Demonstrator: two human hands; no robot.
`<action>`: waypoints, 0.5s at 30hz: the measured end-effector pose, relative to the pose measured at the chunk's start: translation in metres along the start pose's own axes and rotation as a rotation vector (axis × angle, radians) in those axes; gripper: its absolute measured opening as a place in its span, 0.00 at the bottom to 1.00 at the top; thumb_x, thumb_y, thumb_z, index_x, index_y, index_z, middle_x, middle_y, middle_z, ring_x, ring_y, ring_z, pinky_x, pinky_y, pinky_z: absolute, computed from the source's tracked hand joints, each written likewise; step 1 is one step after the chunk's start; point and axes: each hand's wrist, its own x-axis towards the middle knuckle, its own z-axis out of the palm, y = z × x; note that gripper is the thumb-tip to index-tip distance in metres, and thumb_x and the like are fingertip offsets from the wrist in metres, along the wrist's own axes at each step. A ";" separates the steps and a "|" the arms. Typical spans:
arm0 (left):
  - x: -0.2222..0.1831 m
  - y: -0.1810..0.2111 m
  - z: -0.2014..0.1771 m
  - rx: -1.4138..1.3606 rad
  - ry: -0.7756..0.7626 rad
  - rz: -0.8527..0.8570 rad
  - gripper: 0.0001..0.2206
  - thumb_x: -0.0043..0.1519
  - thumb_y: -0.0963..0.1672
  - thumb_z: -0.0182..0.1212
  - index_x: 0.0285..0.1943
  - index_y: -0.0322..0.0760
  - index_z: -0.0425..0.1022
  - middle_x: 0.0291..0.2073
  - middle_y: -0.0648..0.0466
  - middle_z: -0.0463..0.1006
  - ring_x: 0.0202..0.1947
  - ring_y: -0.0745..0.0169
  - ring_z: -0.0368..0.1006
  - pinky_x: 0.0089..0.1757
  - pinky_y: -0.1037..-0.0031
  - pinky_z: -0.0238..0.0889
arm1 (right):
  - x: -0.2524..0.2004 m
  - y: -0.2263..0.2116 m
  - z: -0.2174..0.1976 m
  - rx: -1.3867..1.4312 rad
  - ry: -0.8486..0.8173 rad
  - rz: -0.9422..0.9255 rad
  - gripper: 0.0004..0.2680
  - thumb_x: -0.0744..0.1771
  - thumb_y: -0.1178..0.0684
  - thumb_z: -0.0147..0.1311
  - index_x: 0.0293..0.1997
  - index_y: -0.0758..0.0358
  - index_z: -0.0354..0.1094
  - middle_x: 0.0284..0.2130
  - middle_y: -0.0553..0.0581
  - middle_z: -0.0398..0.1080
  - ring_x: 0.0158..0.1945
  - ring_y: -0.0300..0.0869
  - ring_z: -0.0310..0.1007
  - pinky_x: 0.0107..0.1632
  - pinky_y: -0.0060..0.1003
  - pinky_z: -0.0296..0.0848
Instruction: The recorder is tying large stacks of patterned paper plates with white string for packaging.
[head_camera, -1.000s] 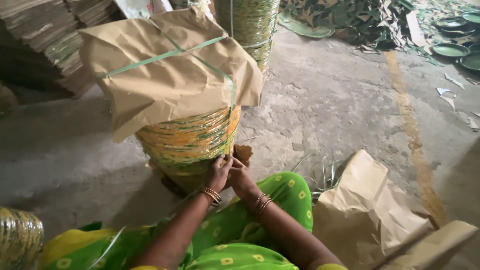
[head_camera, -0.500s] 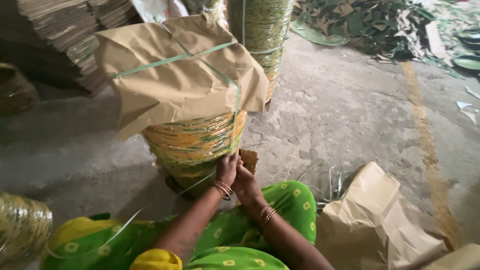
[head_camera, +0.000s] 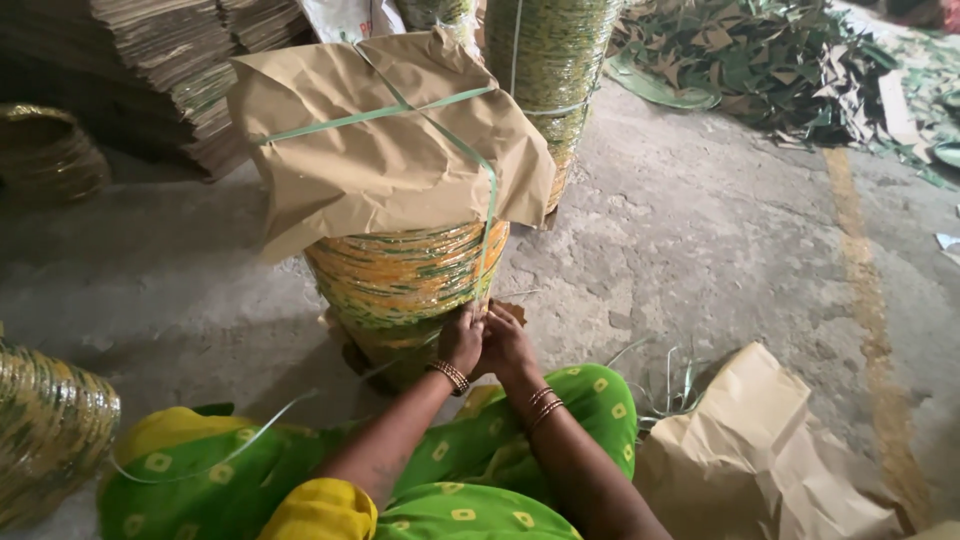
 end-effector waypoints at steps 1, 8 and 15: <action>-0.002 0.008 -0.004 -0.005 0.005 -0.001 0.19 0.63 0.42 0.53 0.65 0.39 0.70 0.44 0.43 0.81 0.43 0.42 0.78 0.43 0.57 0.71 | 0.002 -0.002 -0.003 -0.007 -0.002 0.002 0.10 0.72 0.57 0.49 0.60 0.69 0.68 0.42 0.58 0.77 0.40 0.44 0.74 0.43 0.39 0.74; 0.000 0.011 -0.005 0.009 -0.028 0.100 0.33 0.50 0.35 0.56 0.70 0.37 0.64 0.32 0.48 0.81 0.34 0.46 0.76 0.40 0.59 0.70 | -0.014 -0.090 -0.007 0.139 0.318 -0.120 0.04 0.66 0.62 0.52 0.42 0.61 0.68 0.32 0.58 0.74 0.38 0.45 0.74 0.48 0.41 0.76; -0.001 0.022 0.002 0.170 0.092 0.131 0.19 0.55 0.47 0.69 0.54 0.42 0.72 0.30 0.49 0.80 0.31 0.49 0.77 0.40 0.59 0.69 | -0.182 -0.355 -0.041 0.357 -0.250 -0.554 0.06 0.71 0.58 0.53 0.54 0.57 0.68 0.34 0.48 0.69 0.34 0.34 0.65 0.40 0.30 0.66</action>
